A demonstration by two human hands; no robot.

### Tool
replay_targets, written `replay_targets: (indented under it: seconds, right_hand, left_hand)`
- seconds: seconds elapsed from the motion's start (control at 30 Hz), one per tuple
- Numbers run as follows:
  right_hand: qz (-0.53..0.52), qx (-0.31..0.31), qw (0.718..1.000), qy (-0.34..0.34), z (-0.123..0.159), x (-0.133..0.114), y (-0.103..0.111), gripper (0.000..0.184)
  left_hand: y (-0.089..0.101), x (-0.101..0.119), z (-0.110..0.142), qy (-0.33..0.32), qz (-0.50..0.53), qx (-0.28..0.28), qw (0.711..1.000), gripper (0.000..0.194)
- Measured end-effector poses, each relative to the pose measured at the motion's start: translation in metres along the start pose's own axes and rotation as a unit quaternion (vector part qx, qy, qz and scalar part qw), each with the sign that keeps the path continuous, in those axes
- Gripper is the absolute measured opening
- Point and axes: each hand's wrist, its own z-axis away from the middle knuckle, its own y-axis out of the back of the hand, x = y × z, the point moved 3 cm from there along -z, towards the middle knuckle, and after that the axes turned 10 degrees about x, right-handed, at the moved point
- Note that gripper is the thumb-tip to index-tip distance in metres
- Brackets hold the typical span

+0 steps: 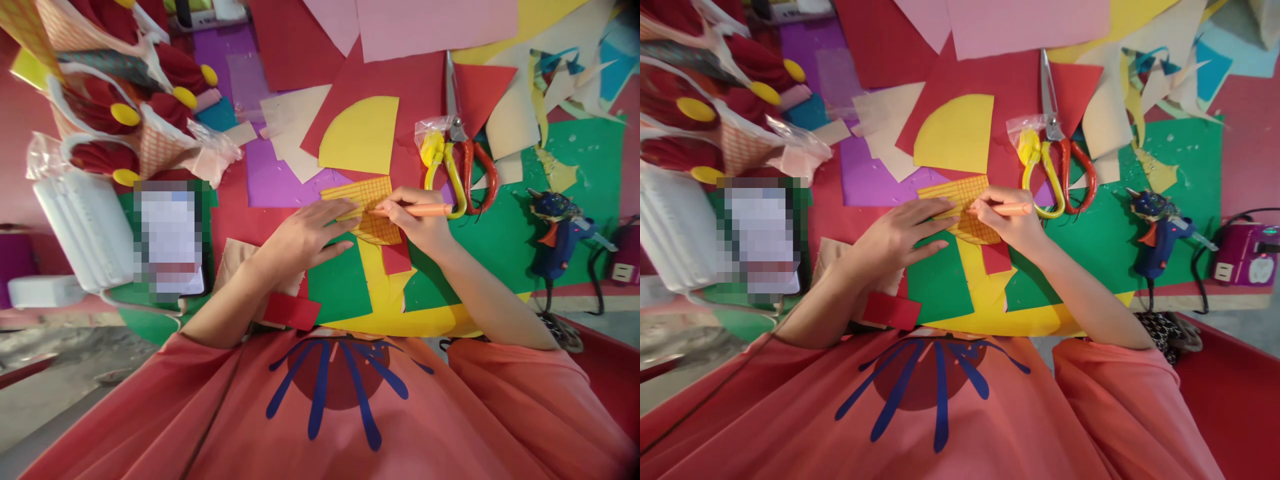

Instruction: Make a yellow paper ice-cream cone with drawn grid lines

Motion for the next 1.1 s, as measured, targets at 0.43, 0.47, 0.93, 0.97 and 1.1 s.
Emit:
replay_targets:
  seconds: [0.43,0.47,0.93,0.97,1.1]
  right_hand:
    - [-0.044,0.046,0.998,-0.022,0.0046,0.0038,0.0033,0.023]
    - [-0.04,0.04,0.998,-0.016,0.0043,0.0031,0.0025,0.022]
    - [-0.013,0.007,1.0,-0.013,0.0009,0.0015,-0.0002,0.025]
    - [-0.015,0.005,1.0,-0.016,0.0008,0.0016,-0.0002,0.025]
    - [-0.009,0.008,1.0,-0.016,0.0003,0.0005,0.0001,0.026]
  left_hand:
    - [-0.0008,-0.0038,-0.0003,0.008,-0.001,0.013,1.0,0.039]
    - [-0.0008,-0.0043,-0.0003,0.012,0.001,0.011,1.0,0.039]
    - [-0.0007,-0.0042,-0.0004,0.002,-0.008,0.005,1.0,0.041]
    - [-0.0006,-0.0042,-0.0006,0.0,-0.007,0.005,1.0,0.041]
    - [0.0,-0.0037,-0.0012,-0.008,-0.011,0.005,1.0,0.041]
